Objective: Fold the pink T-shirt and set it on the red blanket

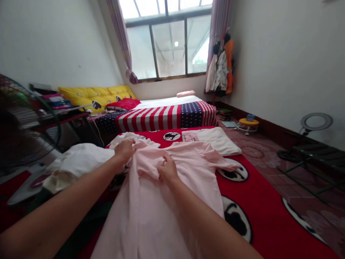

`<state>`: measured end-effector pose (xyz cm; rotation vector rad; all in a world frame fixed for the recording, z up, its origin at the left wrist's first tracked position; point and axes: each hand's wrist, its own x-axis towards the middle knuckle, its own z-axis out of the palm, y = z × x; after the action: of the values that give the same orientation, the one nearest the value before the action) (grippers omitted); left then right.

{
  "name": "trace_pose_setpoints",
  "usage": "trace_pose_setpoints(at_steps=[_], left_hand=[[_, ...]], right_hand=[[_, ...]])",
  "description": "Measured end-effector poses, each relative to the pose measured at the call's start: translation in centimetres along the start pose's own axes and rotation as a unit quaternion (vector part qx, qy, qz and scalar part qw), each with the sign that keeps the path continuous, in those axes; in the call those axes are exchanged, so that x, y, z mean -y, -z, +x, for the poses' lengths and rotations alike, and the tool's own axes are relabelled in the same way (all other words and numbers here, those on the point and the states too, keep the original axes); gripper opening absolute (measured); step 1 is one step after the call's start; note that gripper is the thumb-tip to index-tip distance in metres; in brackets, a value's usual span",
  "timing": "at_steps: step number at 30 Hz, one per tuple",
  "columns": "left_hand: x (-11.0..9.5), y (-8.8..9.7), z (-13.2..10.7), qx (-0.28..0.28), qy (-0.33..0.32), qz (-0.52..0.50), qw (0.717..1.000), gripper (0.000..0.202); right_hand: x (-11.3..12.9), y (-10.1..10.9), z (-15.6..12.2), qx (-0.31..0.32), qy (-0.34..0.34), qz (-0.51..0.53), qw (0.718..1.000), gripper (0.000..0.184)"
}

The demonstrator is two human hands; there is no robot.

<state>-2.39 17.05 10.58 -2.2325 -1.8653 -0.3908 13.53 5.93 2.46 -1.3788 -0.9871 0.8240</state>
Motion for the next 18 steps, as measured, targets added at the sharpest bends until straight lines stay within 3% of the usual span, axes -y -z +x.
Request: trace_pose_setpoints(at_steps=[3, 5, 8, 11, 14, 18], left_hand=[[-1.6, 0.1, -2.7, 0.008, -0.047, 0.004, 0.999, 0.033], [-2.6, 0.6, -5.5, 0.023, -0.095, 0.002, 0.995, 0.028], [-3.0, 2.0, -11.0, 0.11, -0.187, -0.01, 0.976, 0.025], [-1.3, 3.8, -17.1, 0.227, -0.236, -0.05, 0.944, 0.027], [1.5, 5.6, -22.9, 0.323, -0.232, -0.127, 0.909, 0.025], [3.8, 7.0, -28.5, 0.376, -0.213, -0.195, 0.88, 0.034]], right_hand=[[-1.4, 0.2, 0.4, -0.019, 0.012, -0.03, 0.999, 0.057], [-1.9, 0.4, 0.6, -0.017, 0.017, -0.038, 0.999, 0.055], [-2.1, 0.5, 0.5, -0.01, 0.014, -0.046, 0.999, 0.053], [-2.0, 0.4, 0.3, -0.001, 0.005, -0.047, 0.999, 0.053], [-2.0, 0.4, 0.3, 0.006, -0.001, -0.048, 0.999, 0.054], [-2.1, 0.4, 0.4, 0.007, 0.002, -0.056, 0.998, 0.056]])
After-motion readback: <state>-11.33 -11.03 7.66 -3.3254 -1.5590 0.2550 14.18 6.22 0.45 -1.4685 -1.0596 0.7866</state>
